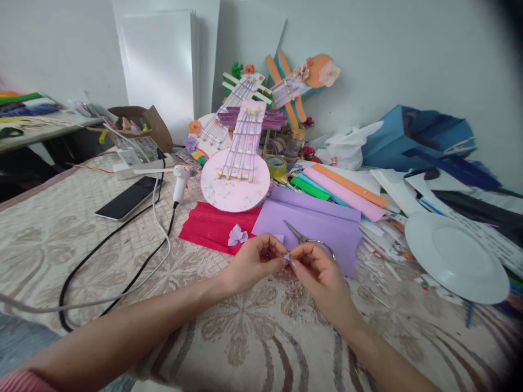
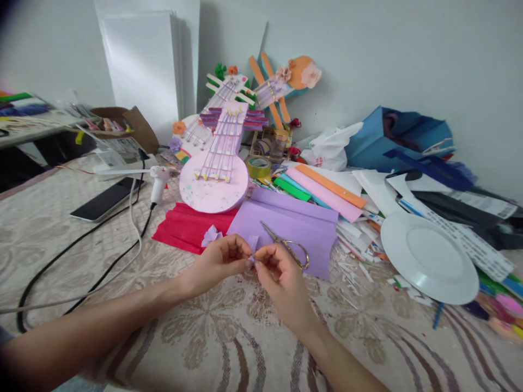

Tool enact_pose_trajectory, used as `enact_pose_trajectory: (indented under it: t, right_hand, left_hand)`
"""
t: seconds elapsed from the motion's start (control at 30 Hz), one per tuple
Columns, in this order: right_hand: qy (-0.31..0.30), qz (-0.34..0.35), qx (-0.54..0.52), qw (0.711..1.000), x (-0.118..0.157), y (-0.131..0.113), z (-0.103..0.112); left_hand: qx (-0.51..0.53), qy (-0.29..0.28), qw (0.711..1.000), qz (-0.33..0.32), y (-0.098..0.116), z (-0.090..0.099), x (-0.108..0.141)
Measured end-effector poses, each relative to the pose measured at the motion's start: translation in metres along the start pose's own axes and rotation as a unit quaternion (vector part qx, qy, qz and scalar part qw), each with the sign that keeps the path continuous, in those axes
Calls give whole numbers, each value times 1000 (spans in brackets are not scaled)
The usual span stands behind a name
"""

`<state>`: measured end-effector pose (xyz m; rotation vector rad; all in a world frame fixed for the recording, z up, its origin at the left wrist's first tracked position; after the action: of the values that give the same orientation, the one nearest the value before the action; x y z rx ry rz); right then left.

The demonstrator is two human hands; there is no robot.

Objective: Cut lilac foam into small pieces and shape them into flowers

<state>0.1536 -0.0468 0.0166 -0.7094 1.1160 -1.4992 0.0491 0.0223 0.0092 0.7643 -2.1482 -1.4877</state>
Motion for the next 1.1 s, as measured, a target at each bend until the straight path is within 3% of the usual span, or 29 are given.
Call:
enact_pose_trajectory:
  t: [0.33, 0.53, 0.77, 1.1]
  right_hand:
    - [7, 17, 31, 999, 1, -2, 0]
    - [-2, -4, 54, 999, -1, -5, 7]
    - [-77, -18, 74, 994, -4, 0, 0]
    - [-105, -2, 99, 990, -7, -2, 2]
  left_hand:
    - [-25, -8, 1000, 6, 0, 1, -1]
    - [11, 1, 999, 44, -4, 3, -1]
    - [17, -5, 999, 36, -4, 2, -2]
    - [7, 2, 999, 52, -5, 5, -3]
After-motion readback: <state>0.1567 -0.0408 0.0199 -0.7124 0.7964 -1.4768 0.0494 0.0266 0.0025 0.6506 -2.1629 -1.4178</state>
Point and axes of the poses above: each hand's wrist, its own x-axis away from the middle knuckle, its own z-axis out of the back of the hand, y = z × x, the point moved 6 cm from there along -x, towards the middle knuckle, and after that the axes turned 10 degrees about x, right-handed, at the moved point
